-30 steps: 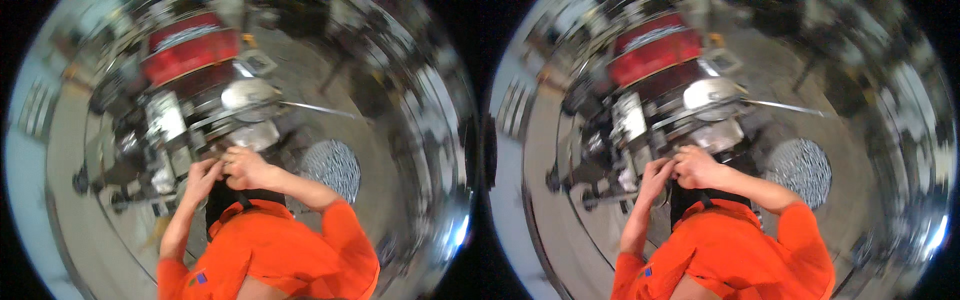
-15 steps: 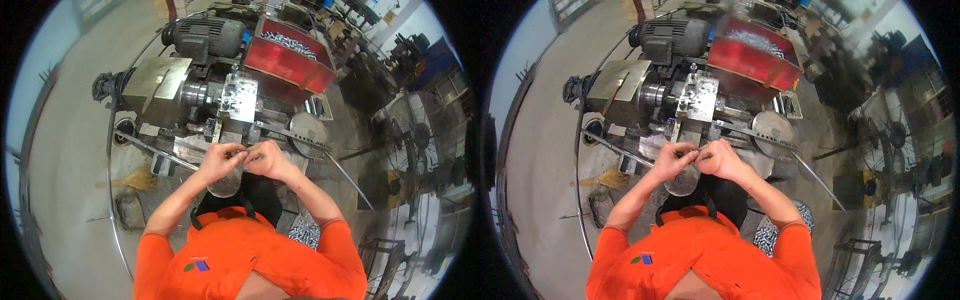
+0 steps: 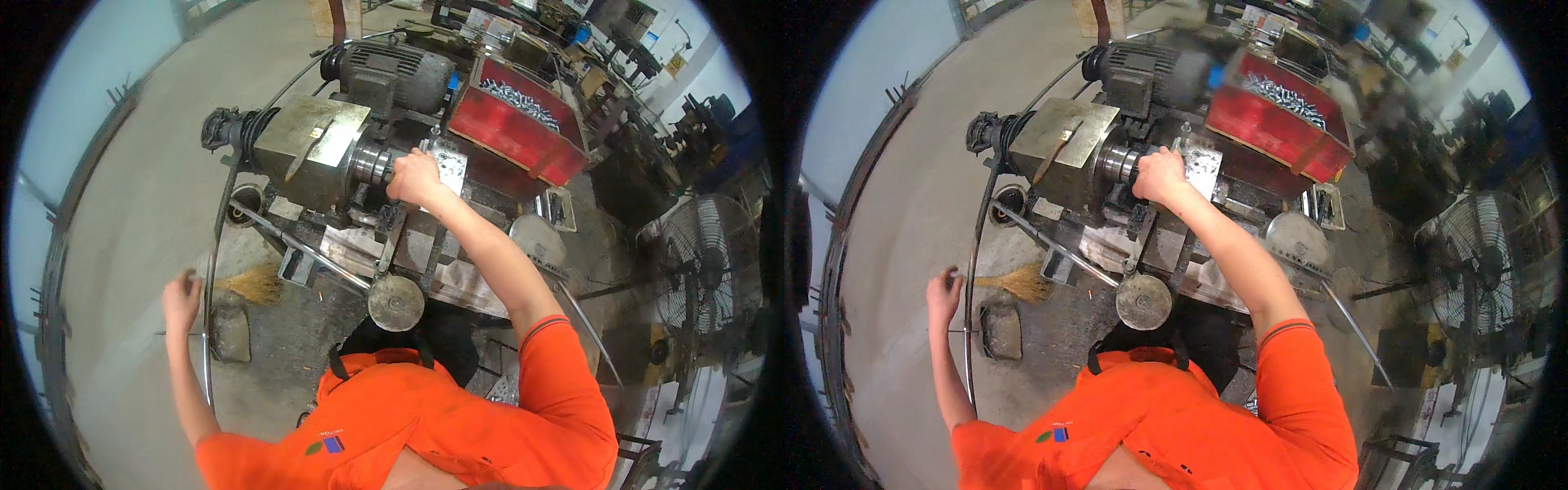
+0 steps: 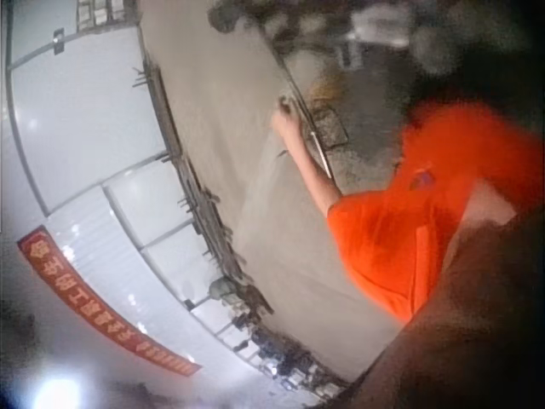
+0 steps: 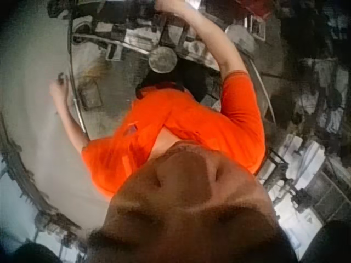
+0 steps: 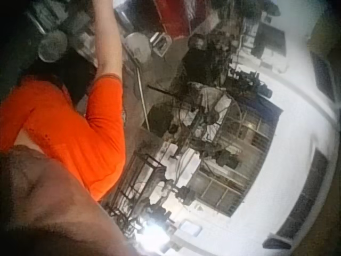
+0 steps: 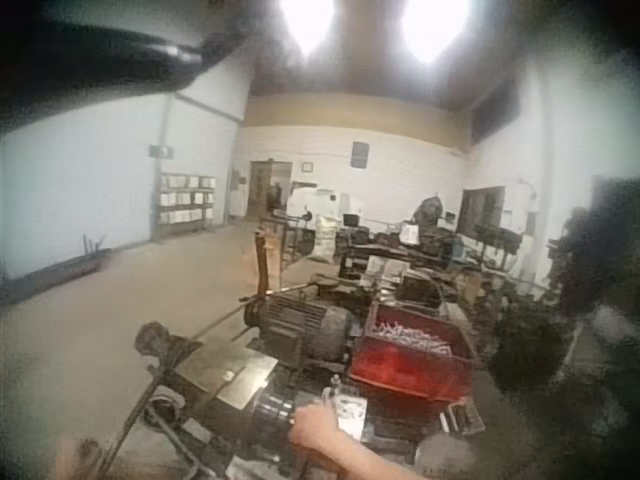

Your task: The person operates a metal forming machine, repeatedly inserting small metal pieces into the machine, pulling a lever to activate the forming cycle, and removing the finished parts. The person places the finished parts into a nearby container.

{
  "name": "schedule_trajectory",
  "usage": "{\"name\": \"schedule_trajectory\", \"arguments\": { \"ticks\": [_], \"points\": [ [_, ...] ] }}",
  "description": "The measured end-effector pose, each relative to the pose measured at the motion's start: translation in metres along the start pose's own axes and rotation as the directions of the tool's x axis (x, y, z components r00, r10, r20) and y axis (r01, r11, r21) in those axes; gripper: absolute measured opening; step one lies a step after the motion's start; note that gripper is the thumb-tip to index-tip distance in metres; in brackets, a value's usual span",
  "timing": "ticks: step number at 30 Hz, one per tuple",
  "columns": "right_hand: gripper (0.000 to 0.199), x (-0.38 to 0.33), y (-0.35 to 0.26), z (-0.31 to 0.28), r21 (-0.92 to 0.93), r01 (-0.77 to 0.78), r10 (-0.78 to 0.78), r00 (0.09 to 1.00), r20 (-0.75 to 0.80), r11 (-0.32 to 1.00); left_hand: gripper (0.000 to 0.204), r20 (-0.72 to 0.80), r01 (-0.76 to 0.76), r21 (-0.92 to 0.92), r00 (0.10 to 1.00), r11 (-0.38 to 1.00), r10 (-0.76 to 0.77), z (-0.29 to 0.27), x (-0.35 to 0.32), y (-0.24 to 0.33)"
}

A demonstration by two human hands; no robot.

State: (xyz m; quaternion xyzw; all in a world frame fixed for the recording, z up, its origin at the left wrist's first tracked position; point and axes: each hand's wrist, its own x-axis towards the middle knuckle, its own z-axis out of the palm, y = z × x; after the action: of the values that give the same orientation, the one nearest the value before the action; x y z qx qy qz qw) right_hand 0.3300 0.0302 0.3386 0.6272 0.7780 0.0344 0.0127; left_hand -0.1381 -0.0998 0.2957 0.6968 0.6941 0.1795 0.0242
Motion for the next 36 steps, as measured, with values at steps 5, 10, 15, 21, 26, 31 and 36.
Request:
{"name": "schedule_trajectory", "arguments": {
  "ticks": [5, 10, 15, 21, 26, 31, 36],
  "points": [
    [0.023, 0.01, 0.009, 0.029, 0.19, 0.04, -0.016, 0.992, -0.127, 0.981, 0.026, 0.244, 0.331, -0.34, 0.935, 0.88, -0.257, 0.024, -0.051, 0.007],
    [0.025, 0.014, 0.008, 0.032, 0.221, 0.092, -0.056, 0.985, -0.164, 0.971, 0.033, 0.106, 0.265, -0.16, 0.962, 0.951, -0.25, 0.036, -0.052, 0.004],
    [0.026, 0.016, 0.006, 0.027, 0.192, 0.122, -0.104, 0.99, -0.1, 0.974, 0.03, 0.077, 0.266, 0.02, 0.961, 0.964, -0.267, 0.041, -0.046, 0.0],
    [0.024, 0.012, 0.013, 0.038, 0.179, 0.232, -0.19, 0.956, -0.224, 0.956, 0.021, 0.134, 0.274, 0.287, 0.937, 0.918, -0.322, 0.036, -0.034, -0.015],
    [0.031, 0.005, 0.005, 0.017, 0.192, 0.183, -0.157, 0.977, -0.143, 0.964, 0.011, -0.082, -0.038, 0.663, 0.989, 0.748, 0.123, 0.017, 0.05, -0.189],
    [0.029, 0.01, 0.011, 0.028, 0.227, 0.165, -0.136, 0.981, -0.138, 0.96, 0.016, -0.006, 0.146, 0.62, 0.983, 0.771, -0.182, 0.023, 0.069, -0.182],
    [0.034, -0.017, 0.019, 0.025, 0.296, 0.279, -0.184, 0.932, -0.311, 0.913, 0.024, -0.328, 0.176, 0.256, 0.941, 0.95, -0.086, 0.042, 0.089, -0.11]
  ]
}}
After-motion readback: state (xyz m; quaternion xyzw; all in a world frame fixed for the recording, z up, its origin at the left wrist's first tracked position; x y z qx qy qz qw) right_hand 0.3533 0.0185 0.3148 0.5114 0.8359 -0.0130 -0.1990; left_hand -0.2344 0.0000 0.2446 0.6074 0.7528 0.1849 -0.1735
